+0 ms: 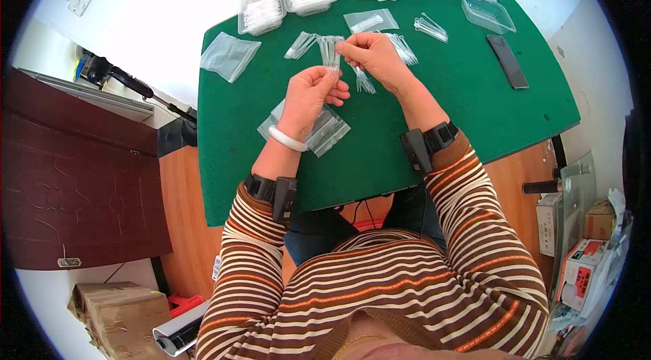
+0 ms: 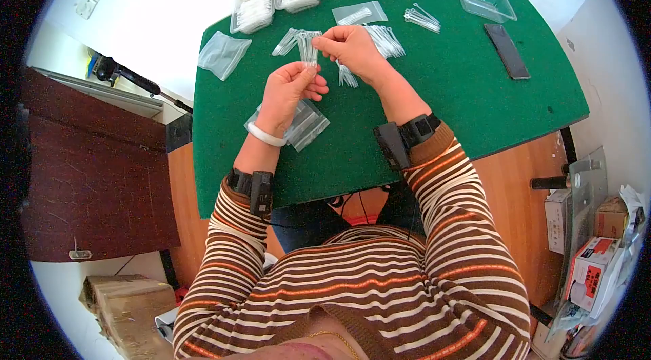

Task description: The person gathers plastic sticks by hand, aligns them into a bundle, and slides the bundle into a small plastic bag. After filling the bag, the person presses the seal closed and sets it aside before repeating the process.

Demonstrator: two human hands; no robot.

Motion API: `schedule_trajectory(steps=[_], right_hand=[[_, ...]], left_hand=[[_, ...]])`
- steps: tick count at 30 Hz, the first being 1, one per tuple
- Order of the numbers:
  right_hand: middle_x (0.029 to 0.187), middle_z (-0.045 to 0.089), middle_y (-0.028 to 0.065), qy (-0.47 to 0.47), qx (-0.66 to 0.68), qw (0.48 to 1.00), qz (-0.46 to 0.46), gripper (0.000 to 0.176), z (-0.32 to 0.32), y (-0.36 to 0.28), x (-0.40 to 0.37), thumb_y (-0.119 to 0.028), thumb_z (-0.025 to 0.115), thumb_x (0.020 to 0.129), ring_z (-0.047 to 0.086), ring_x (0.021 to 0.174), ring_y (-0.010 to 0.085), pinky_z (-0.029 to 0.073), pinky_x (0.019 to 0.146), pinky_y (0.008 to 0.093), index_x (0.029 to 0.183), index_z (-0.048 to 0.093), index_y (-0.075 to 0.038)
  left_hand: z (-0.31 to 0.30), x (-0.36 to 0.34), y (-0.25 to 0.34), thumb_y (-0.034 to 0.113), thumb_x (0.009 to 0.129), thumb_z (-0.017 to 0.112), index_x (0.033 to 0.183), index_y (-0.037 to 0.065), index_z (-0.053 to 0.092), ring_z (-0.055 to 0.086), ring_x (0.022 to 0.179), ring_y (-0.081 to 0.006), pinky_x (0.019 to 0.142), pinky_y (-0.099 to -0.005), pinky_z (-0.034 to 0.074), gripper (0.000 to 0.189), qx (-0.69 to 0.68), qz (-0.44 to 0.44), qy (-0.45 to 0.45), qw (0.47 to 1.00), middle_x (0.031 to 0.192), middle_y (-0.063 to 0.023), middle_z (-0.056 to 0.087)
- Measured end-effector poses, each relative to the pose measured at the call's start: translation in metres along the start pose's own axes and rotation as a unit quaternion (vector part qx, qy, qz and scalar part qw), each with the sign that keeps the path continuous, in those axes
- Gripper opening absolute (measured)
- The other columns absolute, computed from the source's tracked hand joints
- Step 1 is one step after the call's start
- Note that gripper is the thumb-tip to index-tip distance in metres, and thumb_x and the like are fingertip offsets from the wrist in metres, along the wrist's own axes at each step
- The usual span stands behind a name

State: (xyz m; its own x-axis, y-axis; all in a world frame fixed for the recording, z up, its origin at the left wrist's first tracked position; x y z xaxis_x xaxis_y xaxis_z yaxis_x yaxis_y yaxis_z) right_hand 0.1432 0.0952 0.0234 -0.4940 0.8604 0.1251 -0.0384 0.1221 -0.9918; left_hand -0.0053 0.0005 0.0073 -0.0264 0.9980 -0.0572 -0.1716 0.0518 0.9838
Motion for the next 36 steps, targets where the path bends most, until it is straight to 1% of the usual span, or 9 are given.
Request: schedule_trajectory(steps=[1, 5, 8, 17, 25, 29, 33, 34, 36], right_hand=[[0.069, 0.06, -0.0034, 0.001, 0.001, 1.0, 0.001, 0.023, 0.0001, -0.0001, -0.0008, -0.027, 0.072, 0.09, 0.05, 0.061, 0.0031, 0.039, 0.054, 0.0194, 0.084, 0.071, -0.005], [0.071, 0.061, -0.003, -0.005, 0.004, 1.0, 0.006, 0.021, 0.0003, -0.0024, -0.0004, -0.025, 0.071, 0.09, 0.052, 0.063, 0.0031, 0.039, 0.054, 0.0191, 0.086, 0.071, -0.005], [0.074, 0.062, -0.0029, 0.034, 0.035, 0.999, -0.009, 0.02, -0.0001, -0.0031, -0.0001, -0.025, 0.071, 0.089, 0.054, 0.064, 0.0035, 0.04, 0.054, 0.0189, 0.088, 0.07, -0.005], [0.076, 0.062, -0.0025, 0.036, 0.043, 0.998, -0.004, 0.02, -0.0057, 0.0037, 0.0046, -0.025, 0.07, 0.089, 0.054, 0.067, 0.0037, 0.041, 0.055, 0.0189, 0.092, 0.069, -0.005], [0.077, 0.062, -0.0025, 0.045, 0.048, 0.998, -0.002, 0.021, -0.0038, 0.0013, 0.0027, -0.025, 0.07, 0.09, 0.054, 0.067, 0.0041, 0.041, 0.054, 0.0188, 0.093, 0.069, -0.005], [0.077, 0.062, -0.0029, 0.046, 0.045, 0.998, -0.004, 0.022, -0.0042, 0.0047, 0.0023, -0.026, 0.069, 0.09, 0.054, 0.067, 0.0044, 0.041, 0.054, 0.0188, 0.093, 0.069, -0.004], [0.074, 0.061, -0.0032, 0.045, 0.068, 0.997, -0.014, 0.022, -0.0047, 0.0042, 0.0046, -0.025, 0.07, 0.09, 0.052, 0.063, 0.0042, 0.039, 0.053, 0.0195, 0.091, 0.069, -0.004], [0.072, 0.059, -0.0036, 0.051, 0.053, 0.997, -0.009, 0.021, -0.0054, 0.0051, 0.0039, -0.025, 0.07, 0.09, 0.051, 0.062, 0.0041, 0.038, 0.052, 0.0198, 0.089, 0.069, -0.004], [0.068, 0.057, -0.0043, 0.058, 0.022, 0.998, -0.01, 0.02, -0.006, 0.0025, 0.0041, -0.024, 0.07, 0.089, 0.048, 0.059, 0.0038, 0.036, 0.052, 0.0206, 0.085, 0.068, -0.004]], left_hand=[[-0.0002, -0.0003, -0.0003, 0.019, 0.096, 0.063, 0.094, -0.001, 0.065, 0.067, 0.07, -0.0145, 0.06, -0.0254, 0.054, 0.02, -0.004, 0.004, 0.007, 1.0, 0.083, -0.009, 0.07], [-0.0019, -0.0005, 0.0003, 0.021, 0.096, 0.063, 0.096, 0.001, 0.066, 0.067, 0.07, -0.0146, 0.061, -0.0251, 0.053, 0.02, 0.006, 0.007, 0.014, 1.0, 0.083, -0.0064, 0.069], [-0.0036, 0.0001, 0.0008, 0.02, 0.096, 0.063, 0.096, 0.001, 0.066, 0.067, 0.07, -0.0145, 0.061, -0.025, 0.053, 0.019, 0.007, 0.007, 0.015, 1.0, 0.082, -0.0064, 0.069], [-0.0034, 0.0008, 0.0014, 0.019, 0.095, 0.064, 0.093, 0.0, 0.066, 0.066, 0.068, -0.0142, 0.059, -0.0248, 0.053, 0.02, -0.006, 0.016, 0.03, 0.999, 0.081, -0.0082, 0.069], [-0.0014, -0.0004, 0.0, 0.019, 0.095, 0.065, 0.094, -0.001, 0.066, 0.066, 0.067, -0.0138, 0.058, -0.0246, 0.052, 0.02, 0.009, -0.006, 0.006, 1.0, 0.08, -0.008, 0.069], [-0.0039, 0.0017, -0.0042, 0.02, 0.095, 0.065, 0.095, 0.001, 0.067, 0.067, 0.068, -0.0132, 0.059, -0.0242, 0.052, 0.019, 0.011, -0.005, -0.002, 1.0, 0.081, -0.0058, 0.069], [-0.0045, 0.0028, -0.0051, 0.021, 0.096, 0.064, 0.096, 0.002, 0.067, 0.067, 0.068, -0.0138, 0.06, -0.0251, 0.053, 0.02, 0.015, 0.005, -0.007, 1.0, 0.082, -0.0068, 0.07], [-0.0042, 0.0044, -0.0029, 0.021, 0.096, 0.064, 0.096, 0.002, 0.067, 0.067, 0.068, -0.0138, 0.06, -0.0251, 0.053, 0.02, 0.018, 0.017, -0.008, 1.0, 0.082, -0.0068, 0.07], [-0.0016, 0.0032, -0.0046, 0.021, 0.096, 0.062, 0.096, 0.001, 0.066, 0.067, 0.069, -0.0144, 0.06, -0.0262, 0.053, 0.02, 0.023, 0.001, 0.012, 1.0, 0.082, -0.0077, 0.069]])
Point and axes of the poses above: each hand's wrist, its own x-axis towards the middle knuckle, its own z-axis out of the palm, y = z × x, the point moved 2 cm from there along x, towards the middle knuckle
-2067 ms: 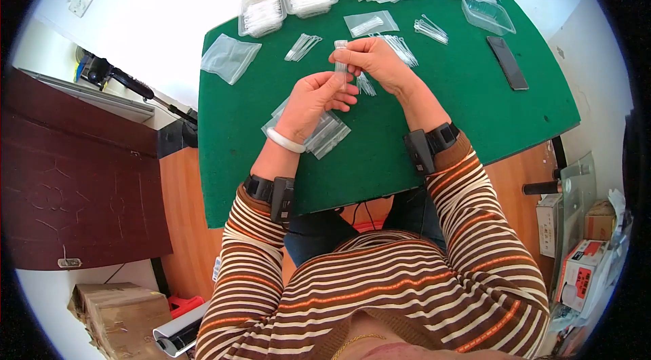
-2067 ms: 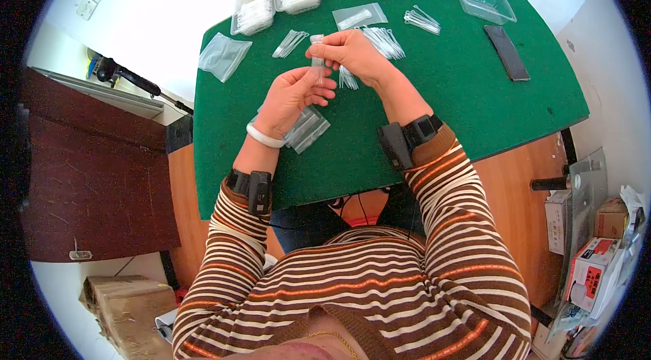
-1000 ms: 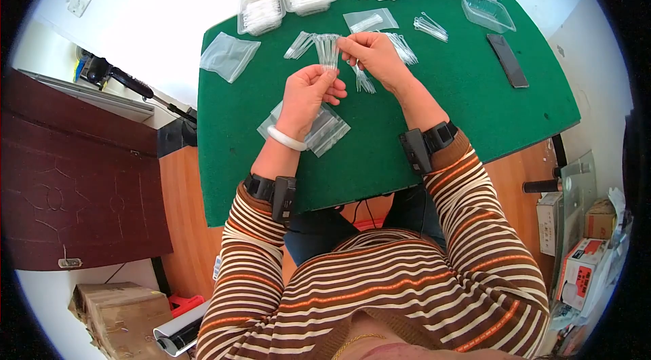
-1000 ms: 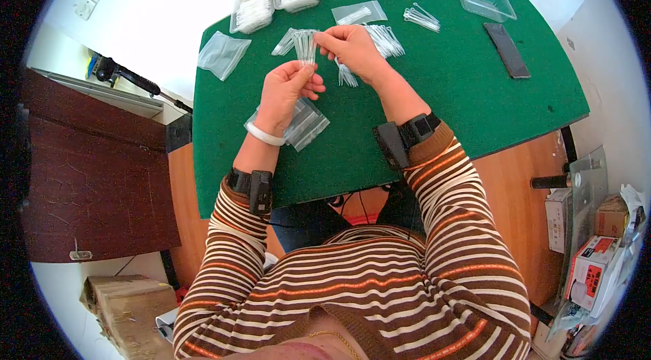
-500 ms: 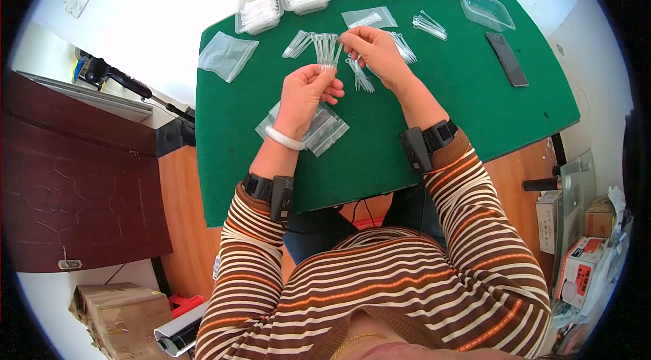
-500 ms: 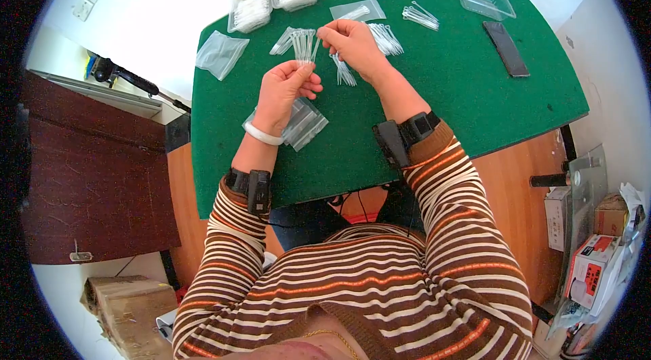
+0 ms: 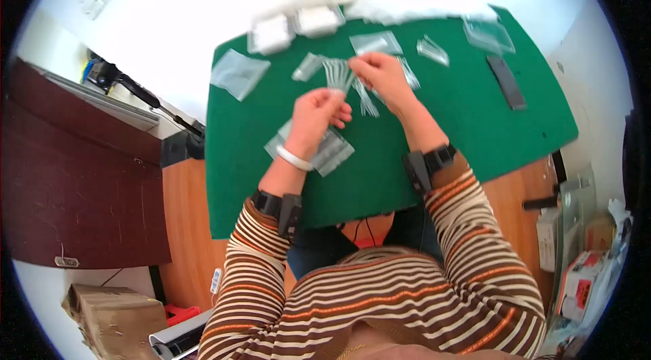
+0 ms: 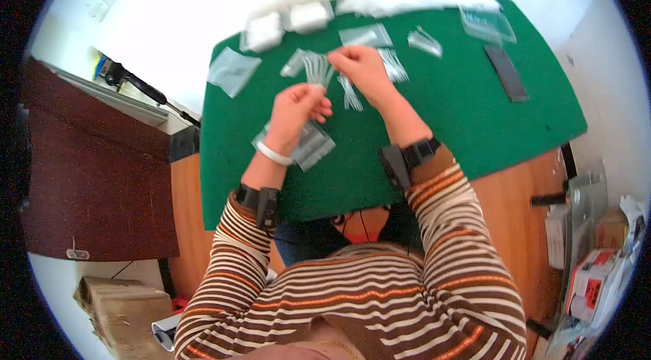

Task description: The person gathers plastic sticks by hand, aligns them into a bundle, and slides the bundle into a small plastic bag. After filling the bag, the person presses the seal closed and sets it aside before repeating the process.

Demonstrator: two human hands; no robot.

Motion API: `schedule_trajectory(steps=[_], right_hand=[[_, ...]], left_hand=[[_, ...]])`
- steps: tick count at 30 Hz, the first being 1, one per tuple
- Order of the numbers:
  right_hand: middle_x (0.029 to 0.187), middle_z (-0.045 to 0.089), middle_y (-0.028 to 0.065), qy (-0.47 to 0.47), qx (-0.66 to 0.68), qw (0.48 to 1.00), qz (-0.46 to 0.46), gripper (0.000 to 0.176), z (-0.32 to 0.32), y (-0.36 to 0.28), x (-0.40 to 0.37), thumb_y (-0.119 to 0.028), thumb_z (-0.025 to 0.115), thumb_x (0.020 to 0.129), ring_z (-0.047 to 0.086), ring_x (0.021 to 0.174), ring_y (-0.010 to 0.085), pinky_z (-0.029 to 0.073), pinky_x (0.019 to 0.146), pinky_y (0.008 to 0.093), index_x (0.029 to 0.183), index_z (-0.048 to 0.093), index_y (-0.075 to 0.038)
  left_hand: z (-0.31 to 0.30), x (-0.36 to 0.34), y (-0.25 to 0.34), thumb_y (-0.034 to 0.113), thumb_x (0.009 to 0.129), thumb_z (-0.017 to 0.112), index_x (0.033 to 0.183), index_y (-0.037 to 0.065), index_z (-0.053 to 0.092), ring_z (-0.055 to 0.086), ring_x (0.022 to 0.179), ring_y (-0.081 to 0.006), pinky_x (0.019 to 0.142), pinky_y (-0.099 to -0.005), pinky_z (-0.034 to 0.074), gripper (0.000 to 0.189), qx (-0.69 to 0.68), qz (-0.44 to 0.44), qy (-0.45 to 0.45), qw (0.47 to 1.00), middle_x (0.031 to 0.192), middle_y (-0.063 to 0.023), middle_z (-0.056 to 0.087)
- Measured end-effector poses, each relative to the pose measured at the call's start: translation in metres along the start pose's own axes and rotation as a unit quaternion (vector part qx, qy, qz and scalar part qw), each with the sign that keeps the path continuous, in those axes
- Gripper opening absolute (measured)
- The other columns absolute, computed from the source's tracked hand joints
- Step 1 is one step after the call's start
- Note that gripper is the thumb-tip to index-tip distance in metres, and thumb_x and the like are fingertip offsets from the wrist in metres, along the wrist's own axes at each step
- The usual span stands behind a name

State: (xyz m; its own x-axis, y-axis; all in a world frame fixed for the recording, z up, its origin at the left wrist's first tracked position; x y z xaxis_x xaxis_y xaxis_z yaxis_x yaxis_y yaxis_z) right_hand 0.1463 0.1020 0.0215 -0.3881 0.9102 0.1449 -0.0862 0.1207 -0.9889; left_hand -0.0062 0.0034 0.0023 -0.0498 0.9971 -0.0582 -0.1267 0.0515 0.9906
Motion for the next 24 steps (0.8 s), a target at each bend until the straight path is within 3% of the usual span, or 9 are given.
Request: schedule_trajectory(steps=[4, 9, 21, 24], right_hand=[[0.061, 0.051, -0.0056, 0.008, -0.07, 0.997, -0.043, 0.026, -0.001, 0.001, 0.001, -0.024, 0.066, 0.092, 0.043, 0.054, 0.0037, 0.031, 0.048, 0.0231, 0.073, 0.062, -0.007], [0.062, 0.049, -0.0057, 0.008, -0.019, 1.0, -0.007, 0.019, 0.004, -0.005, -0.001, -0.02, 0.064, 0.094, 0.041, 0.052, 0.0037, 0.03, 0.046, 0.0215, 0.088, 0.067, -0.003], [0.065, 0.054, -0.0051, -0.032, -0.006, 0.999, 0.012, 0.019, 0.003, 0.005, 0.001, -0.022, 0.068, 0.093, 0.041, 0.051, 0.0033, 0.029, 0.046, 0.0199, 0.093, 0.067, -0.003], [0.064, 0.054, -0.0055, -0.083, 0.068, 0.993, 0.046, 0.017, 0.009, 0.001, -0.003, -0.019, 0.069, 0.092, 0.041, 0.051, 0.0028, 0.029, 0.047, 0.0195, 0.086, 0.069, -0.003]], left_hand=[[-0.001, -0.004, -0.004, 0.023, 0.097, 0.06, 0.095, 0.001, 0.064, 0.067, 0.067, -0.0155, 0.057, -0.0276, 0.054, 0.022, -0.01, 0.013, 0.015, 1.0, 0.081, -0.0092, 0.069], [-0.002, 0.0, -0.004, 0.023, 0.095, 0.06, 0.091, 0.0, 0.063, 0.065, 0.062, -0.0143, 0.051, -0.026, 0.05, 0.024, -0.019, 0.042, 0.007, 0.999, 0.077, -0.0077, 0.067], [0.001, 0.001, -0.01, 0.022, 0.096, 0.062, 0.089, 0.002, 0.064, 0.065, 0.061, -0.0118, 0.051, -0.0231, 0.05, 0.02, -0.065, 0.049, -0.026, 0.996, 0.075, -0.0054, 0.067], [-0.002, 0.003, -0.007, 0.021, 0.096, 0.062, 0.089, 0.002, 0.065, 0.065, 0.061, -0.0122, 0.052, -0.0232, 0.05, 0.021, -0.064, 0.059, -0.028, 0.996, 0.075, -0.0055, 0.067]])
Point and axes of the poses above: each hand's wrist, its own x-axis towards the middle knuckle, its own z-axis out of the palm, y = z × x, the point moved 2 cm from there along x, towards the middle knuckle
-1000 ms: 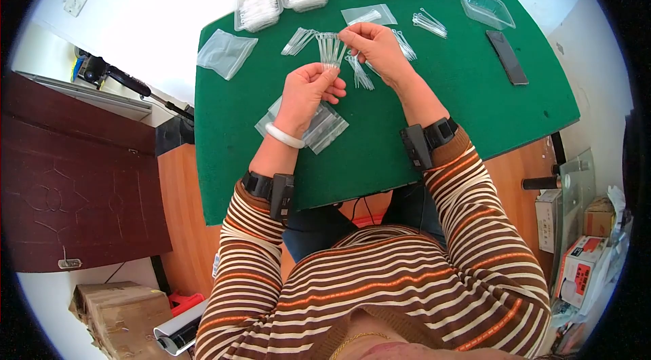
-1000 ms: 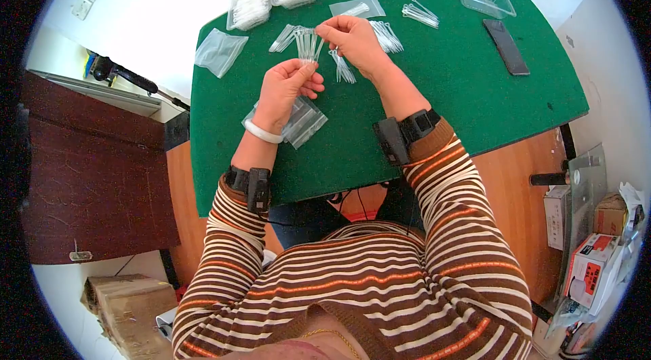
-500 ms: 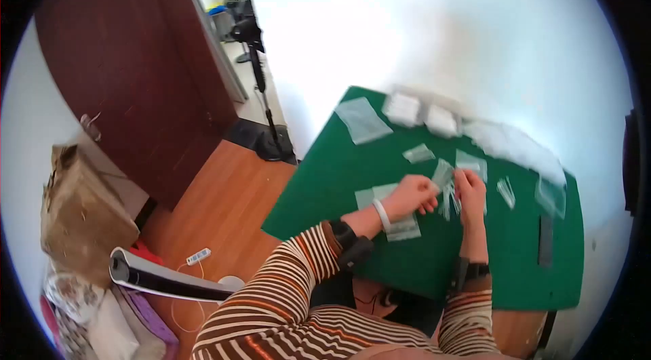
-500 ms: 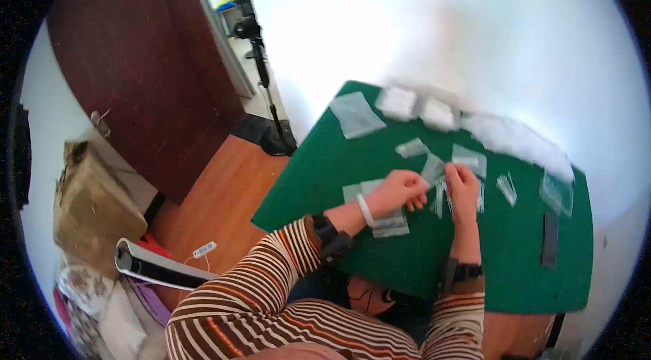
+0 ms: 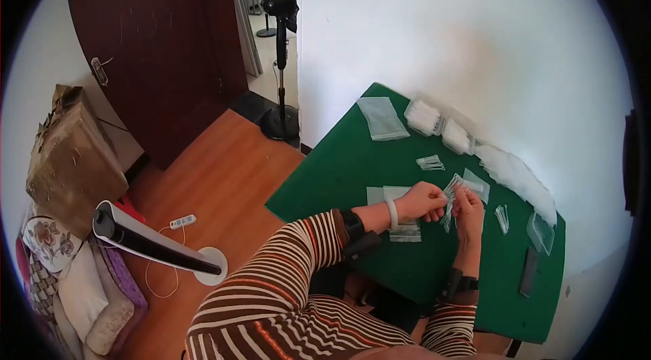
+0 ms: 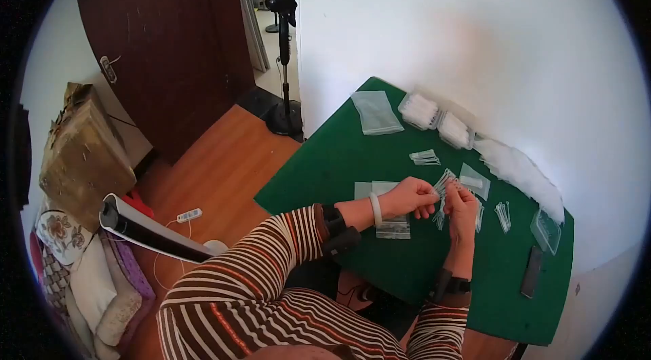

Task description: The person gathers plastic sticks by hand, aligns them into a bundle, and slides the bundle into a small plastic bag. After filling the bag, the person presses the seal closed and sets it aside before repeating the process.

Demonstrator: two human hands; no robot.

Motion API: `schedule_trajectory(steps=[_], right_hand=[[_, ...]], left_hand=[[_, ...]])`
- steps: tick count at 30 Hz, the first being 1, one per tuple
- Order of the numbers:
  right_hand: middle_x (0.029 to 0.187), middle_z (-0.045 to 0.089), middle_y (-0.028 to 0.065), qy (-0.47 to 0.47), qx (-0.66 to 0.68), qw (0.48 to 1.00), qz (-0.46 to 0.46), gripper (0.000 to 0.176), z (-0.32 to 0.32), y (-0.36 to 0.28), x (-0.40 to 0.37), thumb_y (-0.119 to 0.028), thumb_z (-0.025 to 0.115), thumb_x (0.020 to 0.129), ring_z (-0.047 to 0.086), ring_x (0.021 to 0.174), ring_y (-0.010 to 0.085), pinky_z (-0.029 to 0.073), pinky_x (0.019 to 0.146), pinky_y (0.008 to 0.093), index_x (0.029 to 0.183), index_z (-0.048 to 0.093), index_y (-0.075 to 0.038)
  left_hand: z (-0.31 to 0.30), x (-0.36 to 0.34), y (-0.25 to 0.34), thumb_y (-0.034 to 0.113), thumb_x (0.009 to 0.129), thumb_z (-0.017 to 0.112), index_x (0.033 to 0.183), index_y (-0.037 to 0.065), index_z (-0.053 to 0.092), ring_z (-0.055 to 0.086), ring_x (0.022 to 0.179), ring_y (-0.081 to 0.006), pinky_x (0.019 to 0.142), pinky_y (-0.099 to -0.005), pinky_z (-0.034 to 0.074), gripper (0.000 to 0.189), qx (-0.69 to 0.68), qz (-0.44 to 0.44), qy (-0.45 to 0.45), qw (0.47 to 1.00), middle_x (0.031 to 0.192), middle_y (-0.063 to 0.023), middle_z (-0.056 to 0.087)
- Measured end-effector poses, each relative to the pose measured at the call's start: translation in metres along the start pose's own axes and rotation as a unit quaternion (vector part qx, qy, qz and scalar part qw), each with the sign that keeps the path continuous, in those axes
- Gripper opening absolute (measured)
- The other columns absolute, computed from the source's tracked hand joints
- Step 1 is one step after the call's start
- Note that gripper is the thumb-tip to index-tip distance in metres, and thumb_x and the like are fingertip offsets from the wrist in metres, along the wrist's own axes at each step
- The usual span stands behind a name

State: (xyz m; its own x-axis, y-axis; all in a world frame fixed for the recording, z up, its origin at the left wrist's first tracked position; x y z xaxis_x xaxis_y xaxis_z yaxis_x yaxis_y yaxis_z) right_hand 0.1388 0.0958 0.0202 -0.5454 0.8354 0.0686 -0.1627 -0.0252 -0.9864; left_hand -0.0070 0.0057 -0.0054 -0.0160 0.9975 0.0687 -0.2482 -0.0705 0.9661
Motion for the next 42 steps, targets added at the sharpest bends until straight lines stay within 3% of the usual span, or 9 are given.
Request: schedule_trajectory(steps=[9, 12, 18, 20, 23, 26, 39, 41, 42], right_hand=[[0.061, 0.051, -0.0051, -0.013, -0.102, 0.995, 0.011, 0.026, 0.02, -0.018, -0.015, -0.022, 0.066, 0.094, 0.04, 0.052, 0.0034, 0.027, 0.047, 0.0213, 0.075, 0.064, -0.005], [0.06, 0.049, -0.0043, 0.019, -0.174, 0.979, -0.108, 0.038, 0.017, -0.007, -0.009, -0.029, 0.06, 0.098, 0.039, 0.051, 0.0054, 0.028, 0.047, 0.0241, 0.068, 0.056, -0.007], [0.058, 0.045, -0.0027, 0.051, -0.243, 0.961, -0.121, 0.05, 0.008, -0.003, -0.001, -0.041, 0.048, 0.103, 0.038, 0.052, 0.007, 0.027, 0.048, 0.0267, 0.064, 0.045, -0.01], [0.058, 0.043, -0.003, 0.042, -0.213, 0.969, -0.117, 0.05, 0.012, 0.0, -0.001, -0.041, 0.047, 0.103, 0.037, 0.052, 0.007, 0.026, 0.048, 0.027, 0.064, 0.044, -0.01], [0.058, 0.04, -0.0035, 0.052, -0.154, 0.979, -0.122, 0.05, 0.012, -0.001, 0.002, -0.04, 0.047, 0.104, 0.034, 0.051, 0.0069, 0.024, 0.047, 0.0276, 0.064, 0.042, -0.011], [0.058, 0.036, -0.0042, -0.02, -0.033, 0.994, -0.104, 0.05, 0.009, -0.002, 0.001, -0.04, 0.045, 0.104, 0.029, 0.051, 0.007, 0.023, 0.047, 0.0273, 0.064, 0.039, -0.012], [0.064, 0.038, -0.0054, 0.003, -0.199, 0.978, -0.065, 0.042, 0.005, 0.006, 0.0, -0.042, 0.043, 0.101, 0.032, 0.059, 0.0076, 0.025, 0.052, 0.0307, 0.073, 0.042, -0.011], [0.07, 0.047, -0.0033, -0.023, -0.394, 0.894, -0.212, 0.04, -0.011, 0.023, 0.017, -0.044, 0.051, 0.1, 0.041, 0.06, 0.0089, 0.031, 0.05, 0.0274, 0.08, 0.053, -0.009], [0.074, 0.052, -0.0022, -0.056, -0.191, 0.974, -0.11, 0.037, 0.003, 0.005, 0.0, -0.042, 0.052, 0.099, 0.046, 0.061, 0.0084, 0.035, 0.05, 0.0274, 0.086, 0.059, -0.008]], left_hand=[[0.008, -0.006, 0.004, 0.02, 0.096, 0.059, 0.091, 0.0, 0.064, 0.065, 0.062, -0.0138, 0.054, -0.0252, 0.052, 0.021, 0.07, -0.001, -0.077, 0.995, 0.076, -0.0068, 0.068], [0.015, -0.006, 0.005, 0.021, 0.097, 0.058, 0.092, 0.001, 0.062, 0.065, 0.062, -0.0142, 0.055, -0.0254, 0.052, 0.021, 0.073, 0.01, -0.092, 0.993, 0.077, -0.0069, 0.067], [0.022, -0.003, -0.002, 0.023, 0.098, 0.055, 0.096, 0.002, 0.057, 0.065, 0.063, -0.0146, 0.056, -0.0266, 0.052, 0.022, 0.094, 0.05, -0.077, 0.991, 0.078, -0.0073, 0.066], [0.023, -0.005, -0.002, 0.024, 0.098, 0.055, 0.096, 0.002, 0.056, 0.064, 0.063, -0.0145, 0.057, -0.0273, 0.053, 0.022, 0.109, 0.05, -0.07, 0.99, 0.078, -0.0074, 0.066], [0.025, -0.007, 0.001, 0.024, 0.099, 0.055, 0.096, 0.001, 0.058, 0.066, 0.066, -0.0165, 0.059, -0.029, 0.055, 0.024, -0.039, -0.006, -0.108, 0.993, 0.081, -0.0099, 0.067], [0.025, -0.012, 0.008, 0.026, 0.099, 0.055, 0.095, 0.001, 0.06, 0.068, 0.068, -0.0184, 0.06, -0.03, 0.056, 0.026, -0.083, -0.015, -0.136, 0.987, 0.081, -0.0114, 0.068], [0.02, -0.014, 0.007, 0.024, 0.096, 0.057, 0.092, -0.003, 0.064, 0.071, 0.073, -0.0215, 0.064, -0.0318, 0.058, 0.028, 0.003, -0.021, -0.121, 0.992, 0.084, -0.0141, 0.071], [0.016, -0.012, 0.006, 0.023, 0.097, 0.057, 0.092, -0.001, 0.065, 0.07, 0.072, -0.0191, 0.063, -0.0298, 0.057, 0.026, 0.022, -0.017, -0.087, 0.996, 0.083, -0.0122, 0.071], [0.012, -0.005, -0.003, 0.026, 0.098, 0.057, 0.094, 0.001, 0.065, 0.069, 0.072, -0.0174, 0.063, -0.0285, 0.056, 0.026, 0.003, -0.042, -0.081, 0.996, 0.083, -0.0104, 0.071]])
Point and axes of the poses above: each hand's wrist, its own x-axis towards the middle knuckle, its own z-axis out of the palm, y = z × x, the point moved 2 cm from there along x, towards the middle knuckle
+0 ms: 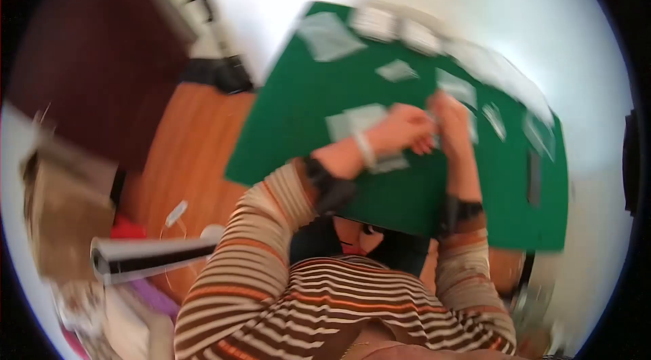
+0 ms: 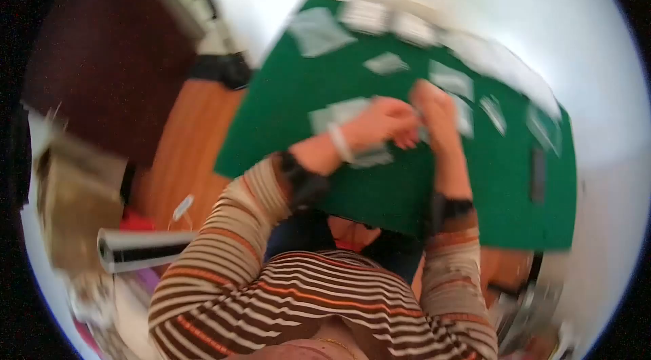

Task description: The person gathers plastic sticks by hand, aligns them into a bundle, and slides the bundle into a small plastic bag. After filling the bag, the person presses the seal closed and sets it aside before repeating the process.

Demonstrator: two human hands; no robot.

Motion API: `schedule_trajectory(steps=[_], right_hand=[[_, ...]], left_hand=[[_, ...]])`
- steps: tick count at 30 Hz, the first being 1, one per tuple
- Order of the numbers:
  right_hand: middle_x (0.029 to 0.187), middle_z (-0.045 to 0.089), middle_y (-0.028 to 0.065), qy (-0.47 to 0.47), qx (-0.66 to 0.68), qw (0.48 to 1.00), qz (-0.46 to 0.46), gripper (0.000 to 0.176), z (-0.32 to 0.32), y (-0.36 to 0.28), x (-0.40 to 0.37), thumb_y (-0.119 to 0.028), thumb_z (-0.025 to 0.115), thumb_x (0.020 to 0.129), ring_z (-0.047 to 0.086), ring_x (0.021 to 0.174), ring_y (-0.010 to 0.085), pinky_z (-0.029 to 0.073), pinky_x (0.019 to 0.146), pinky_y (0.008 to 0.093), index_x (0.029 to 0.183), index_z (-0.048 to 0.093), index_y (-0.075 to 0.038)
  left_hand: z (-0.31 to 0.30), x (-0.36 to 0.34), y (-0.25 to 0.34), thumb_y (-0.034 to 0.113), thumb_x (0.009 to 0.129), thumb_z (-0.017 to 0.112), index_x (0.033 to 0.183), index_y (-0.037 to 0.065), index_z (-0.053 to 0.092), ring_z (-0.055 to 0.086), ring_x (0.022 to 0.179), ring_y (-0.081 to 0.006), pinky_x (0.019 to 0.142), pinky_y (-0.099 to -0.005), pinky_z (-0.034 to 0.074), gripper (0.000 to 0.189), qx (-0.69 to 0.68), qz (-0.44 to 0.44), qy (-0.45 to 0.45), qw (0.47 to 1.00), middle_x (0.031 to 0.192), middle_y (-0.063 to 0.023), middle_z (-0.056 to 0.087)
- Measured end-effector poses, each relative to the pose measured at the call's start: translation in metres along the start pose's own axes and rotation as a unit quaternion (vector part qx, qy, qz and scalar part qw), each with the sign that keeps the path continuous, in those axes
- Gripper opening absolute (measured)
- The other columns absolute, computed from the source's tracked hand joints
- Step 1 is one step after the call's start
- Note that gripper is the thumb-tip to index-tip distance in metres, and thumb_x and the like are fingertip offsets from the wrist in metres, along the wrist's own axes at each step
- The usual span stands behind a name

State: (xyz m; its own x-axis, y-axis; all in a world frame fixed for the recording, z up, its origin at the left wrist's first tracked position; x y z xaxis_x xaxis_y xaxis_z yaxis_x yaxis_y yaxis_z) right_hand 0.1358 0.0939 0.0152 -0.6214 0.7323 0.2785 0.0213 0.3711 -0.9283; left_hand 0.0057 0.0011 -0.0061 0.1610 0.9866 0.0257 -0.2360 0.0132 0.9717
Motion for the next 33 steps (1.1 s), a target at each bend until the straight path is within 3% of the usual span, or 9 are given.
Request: schedule_trajectory(steps=[1, 4, 9, 17, 33], right_hand=[[0.076, 0.054, -0.0021, 0.018, 0.073, 0.995, 0.073, 0.037, 0.003, -0.005, -0.002, -0.042, 0.053, 0.098, 0.046, 0.06, 0.0068, 0.035, 0.05, 0.0256, 0.088, 0.063, -0.008], [0.07, 0.056, -0.005, 0.05, 0.122, 0.986, 0.098, 0.025, -0.006, -0.007, 0.0, -0.03, 0.062, 0.094, 0.047, 0.06, 0.0028, 0.033, 0.05, 0.0199, 0.091, 0.069, -0.007], [0.073, 0.06, -0.0031, 0.086, 0.109, 0.986, 0.092, 0.024, -0.004, -0.015, -0.001, -0.025, 0.063, 0.094, 0.051, 0.061, 0.0036, 0.037, 0.051, 0.0191, 0.093, 0.071, -0.002], [0.075, 0.062, -0.0026, 0.15, 0.108, 0.979, 0.089, 0.019, -0.009, -0.01, -0.002, -0.022, 0.068, 0.091, 0.052, 0.064, 0.0033, 0.038, 0.052, 0.0187, 0.093, 0.071, -0.003], [0.079, 0.063, -0.0026, 0.138, 0.147, 0.976, 0.078, 0.019, -0.01, -0.006, 0.0, -0.023, 0.072, 0.089, 0.054, 0.067, 0.0038, 0.039, 0.053, 0.0181, 0.093, 0.068, -0.005]], left_hand=[[-0.001, 0.0, 0.003, 0.023, 0.098, 0.058, 0.096, 0.0, 0.065, 0.068, 0.068, -0.0169, 0.06, -0.0276, 0.056, 0.024, -0.022, 0.015, 0.022, 0.999, 0.08, -0.0097, 0.07], [-0.005, 0.001, 0.014, 0.02, 0.097, 0.059, 0.095, -0.001, 0.064, 0.066, 0.067, -0.0147, 0.059, -0.0256, 0.054, 0.022, -0.003, -0.027, 0.074, 0.997, 0.078, -0.0075, 0.067], [-0.01, 0.0, 0.008, 0.022, 0.098, 0.06, 0.099, 0.001, 0.064, 0.065, 0.067, -0.0134, 0.059, -0.0251, 0.053, 0.022, -0.007, -0.026, 0.083, 0.996, 0.081, -0.0062, 0.067], [-0.009, 0.0, 0.011, 0.019, 0.097, 0.061, 0.092, 0.001, 0.062, 0.061, 0.062, -0.0113, 0.055, -0.0236, 0.05, 0.018, -0.011, 0.022, 0.148, 0.989, 0.076, -0.0052, 0.065], [-0.012, -0.002, 0.008, 0.021, 0.097, 0.061, 0.095, 0.004, 0.066, 0.057, 0.061, -0.0075, 0.054, -0.0214, 0.047, 0.018, 0.008, 0.01, 0.146, 0.989, 0.075, -0.0006, 0.063]])
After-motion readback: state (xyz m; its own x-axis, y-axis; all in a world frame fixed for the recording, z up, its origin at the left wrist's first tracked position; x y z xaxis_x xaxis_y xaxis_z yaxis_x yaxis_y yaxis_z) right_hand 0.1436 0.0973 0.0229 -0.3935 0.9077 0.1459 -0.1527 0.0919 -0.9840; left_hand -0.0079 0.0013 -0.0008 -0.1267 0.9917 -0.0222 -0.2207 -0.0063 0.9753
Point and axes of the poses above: each hand's wrist, its own x-axis towards the middle knuckle, its own z-axis out of the palm, y = z × x, the point moved 2 cm from there along x, towards the middle knuckle
